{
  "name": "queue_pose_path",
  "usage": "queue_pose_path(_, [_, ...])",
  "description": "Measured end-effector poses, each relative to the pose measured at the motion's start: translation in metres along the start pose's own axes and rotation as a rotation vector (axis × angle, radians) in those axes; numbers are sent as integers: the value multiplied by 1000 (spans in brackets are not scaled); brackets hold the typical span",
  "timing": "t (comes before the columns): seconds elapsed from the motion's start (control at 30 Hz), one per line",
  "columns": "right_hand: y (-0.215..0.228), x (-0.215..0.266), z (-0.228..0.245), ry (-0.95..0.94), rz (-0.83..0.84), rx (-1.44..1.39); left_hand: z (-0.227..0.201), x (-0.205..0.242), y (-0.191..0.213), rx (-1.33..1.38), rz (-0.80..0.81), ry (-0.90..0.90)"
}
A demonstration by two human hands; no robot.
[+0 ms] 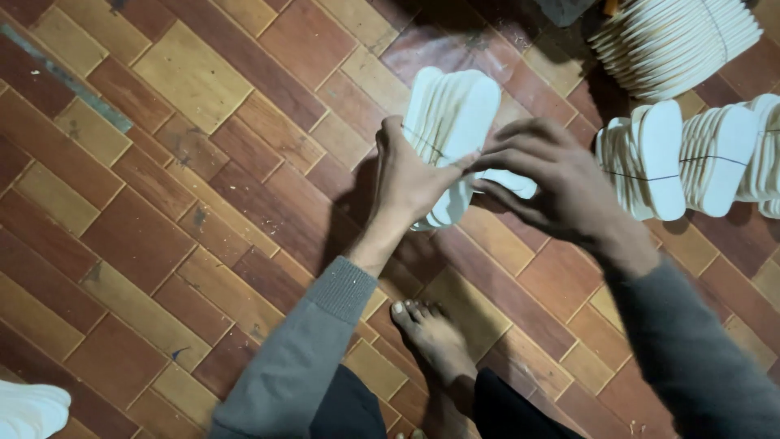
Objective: Stacking and bundling white shoe soles using rubber bands on a tiled floor.
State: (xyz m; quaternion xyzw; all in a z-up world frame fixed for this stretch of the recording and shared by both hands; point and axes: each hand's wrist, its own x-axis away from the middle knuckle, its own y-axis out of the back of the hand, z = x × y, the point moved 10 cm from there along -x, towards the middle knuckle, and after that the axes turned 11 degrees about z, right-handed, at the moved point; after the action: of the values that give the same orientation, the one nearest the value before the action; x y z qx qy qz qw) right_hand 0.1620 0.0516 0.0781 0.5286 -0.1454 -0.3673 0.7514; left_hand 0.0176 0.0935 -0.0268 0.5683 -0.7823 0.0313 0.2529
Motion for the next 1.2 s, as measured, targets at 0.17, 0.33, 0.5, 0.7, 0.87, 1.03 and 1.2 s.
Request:
queue_pose_path(0.17, [-3, -3, -4, -167, 315, 114, -20, 5, -38, -653, 53, -348])
queue_pose_path(0.33, [-65, 16, -12, -151, 518, 212, -37, 28, -61, -932, -19, -570])
queue_pose_path(0.5, [-97, 34, -17, -382, 392, 13, -1, 25, -60, -936, 419, -474])
queue_pose_path(0.7, [-158, 48, -14, -551, 272, 4, 35, 10, -2, -828, 492, -191])
queue_pose_path(0.87, [-228, 44, -25, -597, 347, 126, 76, -20, 17, -817, 229, -77])
queue_pose_path(1.03, [-258, 48, -24, -614, 422, 31, 110, -30, 30, -754, 182, 26])
queue_pose_path(1.2, [-262, 22, -29, -524, 409, -4, 124, -34, 47, -692, 116, 129])
